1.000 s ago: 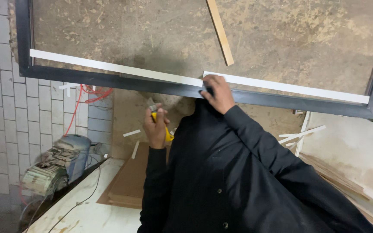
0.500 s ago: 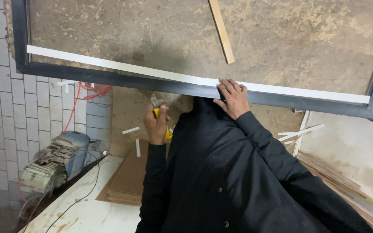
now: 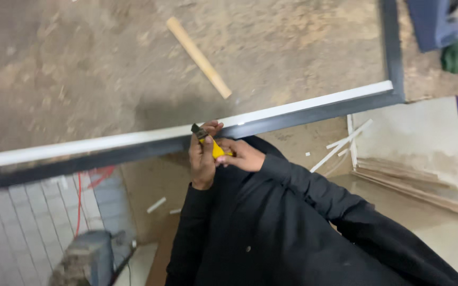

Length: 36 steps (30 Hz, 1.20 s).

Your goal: The person cuts thin wooden strips with a utility knife and presses white strips into the inner edges of a glass window frame, aligning them along the frame border. They reposition the frame, press the strips into place, and briefly handle a tape dispenser on the workbench.

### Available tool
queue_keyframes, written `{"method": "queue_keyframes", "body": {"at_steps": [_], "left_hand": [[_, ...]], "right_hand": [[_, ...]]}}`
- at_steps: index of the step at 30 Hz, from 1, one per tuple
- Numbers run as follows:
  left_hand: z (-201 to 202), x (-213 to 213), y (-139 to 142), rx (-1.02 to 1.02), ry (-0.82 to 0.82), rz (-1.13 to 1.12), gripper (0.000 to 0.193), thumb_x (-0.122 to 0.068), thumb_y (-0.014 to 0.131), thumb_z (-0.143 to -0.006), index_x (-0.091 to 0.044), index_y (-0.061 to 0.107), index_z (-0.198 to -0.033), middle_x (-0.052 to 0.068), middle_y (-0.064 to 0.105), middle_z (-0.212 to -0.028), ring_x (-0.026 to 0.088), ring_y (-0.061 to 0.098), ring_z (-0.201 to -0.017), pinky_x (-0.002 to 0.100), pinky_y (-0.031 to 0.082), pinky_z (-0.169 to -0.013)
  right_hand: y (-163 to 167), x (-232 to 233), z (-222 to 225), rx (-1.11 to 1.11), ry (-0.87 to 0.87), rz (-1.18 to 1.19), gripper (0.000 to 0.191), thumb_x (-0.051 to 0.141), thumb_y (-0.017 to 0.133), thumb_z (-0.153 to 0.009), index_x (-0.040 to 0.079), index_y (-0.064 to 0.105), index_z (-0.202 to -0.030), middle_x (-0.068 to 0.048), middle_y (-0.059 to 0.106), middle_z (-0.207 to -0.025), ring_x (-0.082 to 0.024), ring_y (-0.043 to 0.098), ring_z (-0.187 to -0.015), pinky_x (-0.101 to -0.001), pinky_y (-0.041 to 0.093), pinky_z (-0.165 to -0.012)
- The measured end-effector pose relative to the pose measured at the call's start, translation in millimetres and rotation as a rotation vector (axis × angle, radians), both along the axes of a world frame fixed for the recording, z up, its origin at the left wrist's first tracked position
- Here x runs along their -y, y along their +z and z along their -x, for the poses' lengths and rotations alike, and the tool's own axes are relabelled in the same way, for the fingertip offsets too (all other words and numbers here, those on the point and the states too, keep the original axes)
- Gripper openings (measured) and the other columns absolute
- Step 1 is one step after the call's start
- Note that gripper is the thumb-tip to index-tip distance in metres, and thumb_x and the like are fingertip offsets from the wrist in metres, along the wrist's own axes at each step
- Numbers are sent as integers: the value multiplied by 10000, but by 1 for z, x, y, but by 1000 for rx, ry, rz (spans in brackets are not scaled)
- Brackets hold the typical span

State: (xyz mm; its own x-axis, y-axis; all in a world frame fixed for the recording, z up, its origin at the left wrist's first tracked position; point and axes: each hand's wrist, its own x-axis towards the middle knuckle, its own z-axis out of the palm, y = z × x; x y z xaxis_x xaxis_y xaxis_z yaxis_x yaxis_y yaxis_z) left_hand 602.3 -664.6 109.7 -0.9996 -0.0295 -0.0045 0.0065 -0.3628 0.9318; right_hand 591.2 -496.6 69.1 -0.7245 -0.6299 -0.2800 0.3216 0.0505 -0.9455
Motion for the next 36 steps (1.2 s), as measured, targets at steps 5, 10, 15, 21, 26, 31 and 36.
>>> {"method": "queue_keyframes", "body": {"at_steps": [5, 10, 15, 21, 26, 31, 36], "left_hand": [[30, -9, 14, -185, -46, 758, 592, -313, 591, -1063, 36, 449, -1520, 253, 513, -1525, 403, 514, -1407, 465, 418, -1150], [37, 32, -3, -114, -28, 1103, 596, -304, 690, -965, 31, 533, -1431, 275, 575, -1426, 436, 542, -1330, 484, 439, -1107], [26, 85, -22, -48, 10, 1306, 529, -134, 731, -870, 8, 596, -1361, 230, 596, -1401, 434, 549, -1331, 495, 440, -1112], [42, 126, -41, -158, -44, 1450, 458, -69, 745, -857, -25, 644, -1301, 198, 620, -1352, 424, 564, -1277, 510, 453, -1087], [58, 129, -54, -140, -176, 1539, 491, -134, 814, -782, -108, 689, -1256, 104, 615, -1324, 352, 554, -1273, 514, 427, -1037], [72, 142, -70, -99, -155, 1523, 490, -252, 833, -760, -151, 713, -1224, 96, 610, -1256, 352, 556, -1165, 525, 421, -994], [93, 177, -96, -167, -106, 1440, 441, -410, 789, -911, -128, 701, -1237, 113, 602, -1239, 366, 564, -1156, 521, 440, -986]], "right_hand": [[-41, -111, 39, -192, -494, -588, 205, 161, 643, -1101, -34, 693, -1141, -248, 637, -834, -365, 621, -784, -422, 512, -717], [-27, -345, 107, -1063, -1146, -1319, 328, 116, 676, -1029, -4, 646, -1332, -176, 694, -1136, -307, 660, -1035, -398, 519, -905], [6, -446, 140, -558, -1565, -1100, 230, 188, 709, -1024, 18, 712, -1178, -156, 646, -1102, -340, 642, -1033, -457, 513, -893], [-41, -449, 151, -507, -1272, -1259, 365, 195, 703, -980, -62, 654, -1235, -232, 633, -1202, -445, 603, -1144, -526, 462, -1011], [-94, -328, 126, -887, -926, -703, 549, 127, 606, -995, -71, 498, -1496, -250, 590, -1442, -479, 587, -1343, -553, 441, -1197], [-103, -82, 46, -812, -388, -694, 407, 237, 885, -817, 75, 708, -1147, -158, 653, -1216, -373, 594, -1194, -486, 456, -1045], [-67, 7, 45, -804, -429, -825, 242, 276, 880, -839, 135, 728, -966, -31, 620, -929, -268, 588, -951, -435, 384, -833]]}}
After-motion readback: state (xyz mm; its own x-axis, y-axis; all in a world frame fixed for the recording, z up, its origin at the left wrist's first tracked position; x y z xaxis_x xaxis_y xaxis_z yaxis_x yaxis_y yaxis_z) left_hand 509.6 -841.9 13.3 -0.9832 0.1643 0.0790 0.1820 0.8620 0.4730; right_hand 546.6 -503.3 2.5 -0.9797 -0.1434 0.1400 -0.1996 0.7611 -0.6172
